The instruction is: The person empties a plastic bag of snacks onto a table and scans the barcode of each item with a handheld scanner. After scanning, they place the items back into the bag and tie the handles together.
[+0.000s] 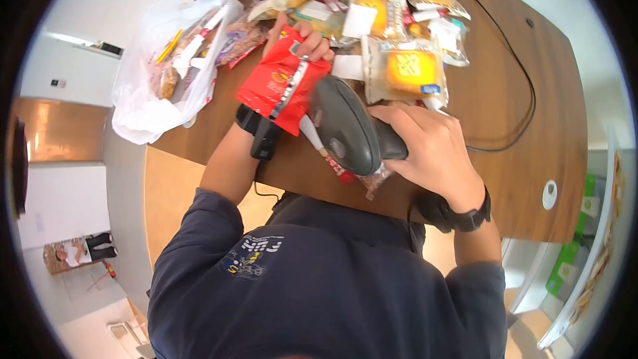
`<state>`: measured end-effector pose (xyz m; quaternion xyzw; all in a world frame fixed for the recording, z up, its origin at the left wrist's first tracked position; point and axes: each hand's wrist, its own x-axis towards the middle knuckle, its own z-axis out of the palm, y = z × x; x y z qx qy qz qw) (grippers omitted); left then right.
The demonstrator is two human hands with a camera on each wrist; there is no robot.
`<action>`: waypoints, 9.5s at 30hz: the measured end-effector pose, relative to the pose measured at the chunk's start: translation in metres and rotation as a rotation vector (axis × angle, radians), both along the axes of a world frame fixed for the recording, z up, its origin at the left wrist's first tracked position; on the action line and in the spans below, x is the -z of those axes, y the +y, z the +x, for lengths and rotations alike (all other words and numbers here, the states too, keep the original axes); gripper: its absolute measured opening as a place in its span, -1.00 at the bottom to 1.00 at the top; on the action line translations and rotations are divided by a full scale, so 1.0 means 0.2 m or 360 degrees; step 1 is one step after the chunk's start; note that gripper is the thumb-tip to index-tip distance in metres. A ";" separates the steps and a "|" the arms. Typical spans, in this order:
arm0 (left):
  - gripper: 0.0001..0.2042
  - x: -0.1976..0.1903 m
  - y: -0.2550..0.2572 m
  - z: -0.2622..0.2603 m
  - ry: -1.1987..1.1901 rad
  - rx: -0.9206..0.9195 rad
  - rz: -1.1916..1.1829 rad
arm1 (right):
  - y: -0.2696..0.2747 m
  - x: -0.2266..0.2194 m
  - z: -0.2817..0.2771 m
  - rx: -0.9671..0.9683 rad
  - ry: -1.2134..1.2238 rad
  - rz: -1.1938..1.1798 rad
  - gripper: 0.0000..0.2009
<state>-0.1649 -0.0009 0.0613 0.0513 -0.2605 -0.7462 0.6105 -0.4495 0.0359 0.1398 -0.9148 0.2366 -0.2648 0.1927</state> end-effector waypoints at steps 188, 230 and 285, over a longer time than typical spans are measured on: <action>-0.44 -0.21 0.16 0.40 -0.2413 -0.1707 -0.0054 | -0.03 0.02 0.02 0.0135 0.0008 -0.0108 -0.51; -0.32 -0.16 0.19 -0.05 -0.0937 -0.0169 0.0516 | -0.05 0.04 -0.01 0.0140 -0.0018 -0.0033 -0.52; -0.60 -0.33 0.25 0.13 -0.1625 -0.0396 0.0371 | -0.05 0.05 0.02 0.0152 0.0085 -0.0091 -0.55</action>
